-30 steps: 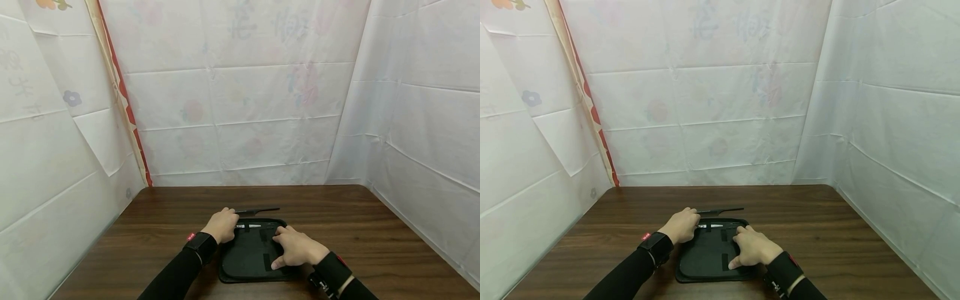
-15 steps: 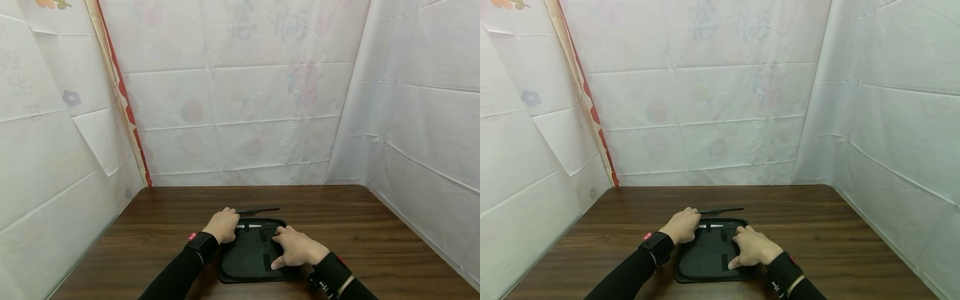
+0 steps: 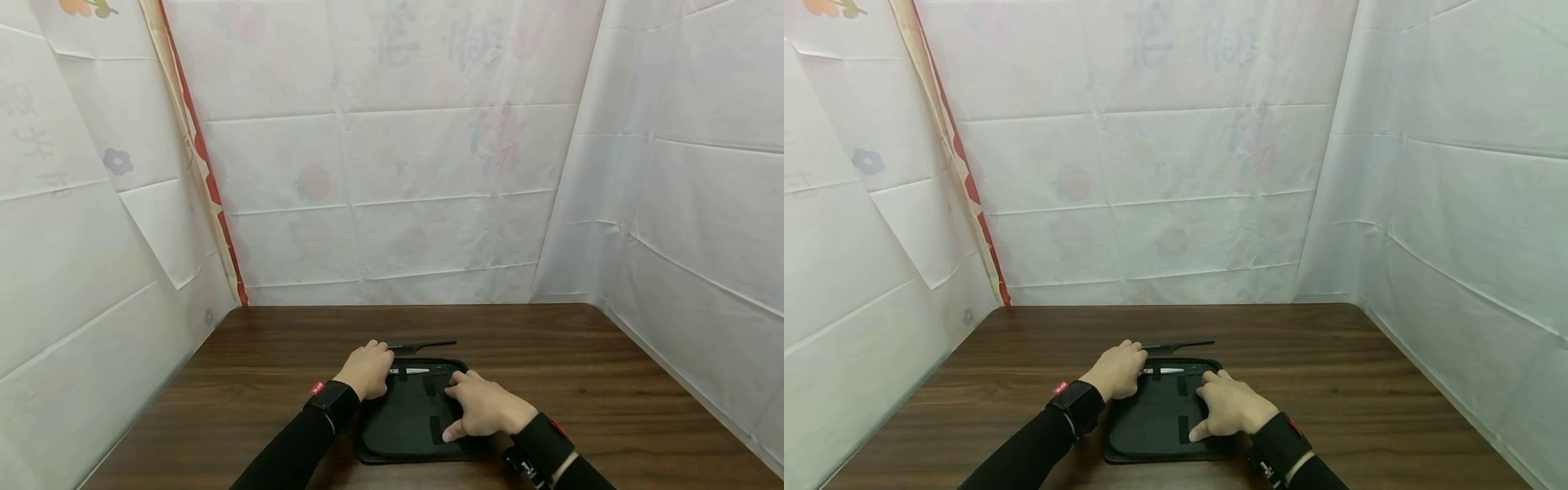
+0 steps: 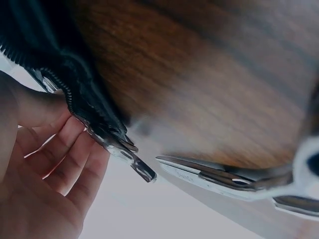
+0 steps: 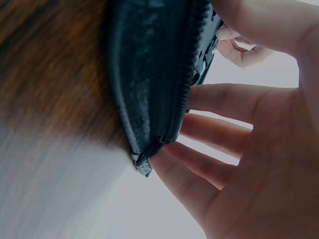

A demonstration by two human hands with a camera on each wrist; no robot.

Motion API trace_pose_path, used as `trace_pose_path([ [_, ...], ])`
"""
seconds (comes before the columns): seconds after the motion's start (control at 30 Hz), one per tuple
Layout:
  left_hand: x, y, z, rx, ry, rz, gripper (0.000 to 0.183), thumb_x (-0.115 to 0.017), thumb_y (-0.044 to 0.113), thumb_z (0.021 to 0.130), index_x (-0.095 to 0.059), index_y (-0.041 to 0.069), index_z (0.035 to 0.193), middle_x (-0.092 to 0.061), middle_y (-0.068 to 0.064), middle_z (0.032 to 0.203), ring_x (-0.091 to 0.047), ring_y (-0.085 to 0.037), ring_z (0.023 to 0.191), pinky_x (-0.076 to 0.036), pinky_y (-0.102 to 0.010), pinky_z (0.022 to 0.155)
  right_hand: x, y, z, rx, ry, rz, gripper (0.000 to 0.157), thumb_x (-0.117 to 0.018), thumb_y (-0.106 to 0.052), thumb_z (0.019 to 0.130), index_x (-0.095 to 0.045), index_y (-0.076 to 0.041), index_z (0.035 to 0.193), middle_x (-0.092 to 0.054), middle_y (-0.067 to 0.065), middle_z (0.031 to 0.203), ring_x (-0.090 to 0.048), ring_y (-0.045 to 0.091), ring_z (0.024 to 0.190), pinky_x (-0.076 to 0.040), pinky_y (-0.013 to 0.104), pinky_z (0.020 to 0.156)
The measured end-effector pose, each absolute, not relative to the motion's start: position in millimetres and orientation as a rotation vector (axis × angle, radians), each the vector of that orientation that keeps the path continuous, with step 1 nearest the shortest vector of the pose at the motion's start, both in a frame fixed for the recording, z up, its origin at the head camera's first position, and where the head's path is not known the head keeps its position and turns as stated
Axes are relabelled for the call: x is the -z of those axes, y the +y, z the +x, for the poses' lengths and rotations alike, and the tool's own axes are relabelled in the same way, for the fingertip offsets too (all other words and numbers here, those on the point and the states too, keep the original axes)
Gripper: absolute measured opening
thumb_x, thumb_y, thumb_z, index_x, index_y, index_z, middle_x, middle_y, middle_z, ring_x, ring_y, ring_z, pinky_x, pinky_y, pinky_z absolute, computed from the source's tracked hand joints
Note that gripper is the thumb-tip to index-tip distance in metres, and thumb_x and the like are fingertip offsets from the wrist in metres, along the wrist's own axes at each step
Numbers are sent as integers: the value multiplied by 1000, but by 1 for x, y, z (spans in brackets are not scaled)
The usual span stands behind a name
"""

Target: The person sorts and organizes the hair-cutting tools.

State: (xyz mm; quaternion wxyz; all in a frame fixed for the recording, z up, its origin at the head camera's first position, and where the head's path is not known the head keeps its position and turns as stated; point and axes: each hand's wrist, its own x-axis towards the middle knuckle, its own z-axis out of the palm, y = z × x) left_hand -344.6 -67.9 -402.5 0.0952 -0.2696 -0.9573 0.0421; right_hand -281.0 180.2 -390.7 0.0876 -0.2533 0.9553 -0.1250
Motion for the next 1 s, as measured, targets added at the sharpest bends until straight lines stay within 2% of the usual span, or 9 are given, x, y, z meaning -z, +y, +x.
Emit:
trace_pose_path([
  [0.5,404,-65,-349,-118,-2873,-780,26,-77,16,89,-70,10,113,-63,-9,111,-58,-27,106,-52,-41,91,391,180,-280,370,2850,-753,75,-84,-49,79,-65,-2,134,-55,6,132,-50,30,123,-48,53,97],
  [1.0,402,-63,-354,-45,-2918,-754,28,-79,13,85,-72,10,111,-64,-8,109,-58,-27,103,-53,-41,88,390,180,-281,358,2849,-751,76,-83,-51,79,-65,-3,135,-55,7,134,-49,30,124,-49,50,96],
])
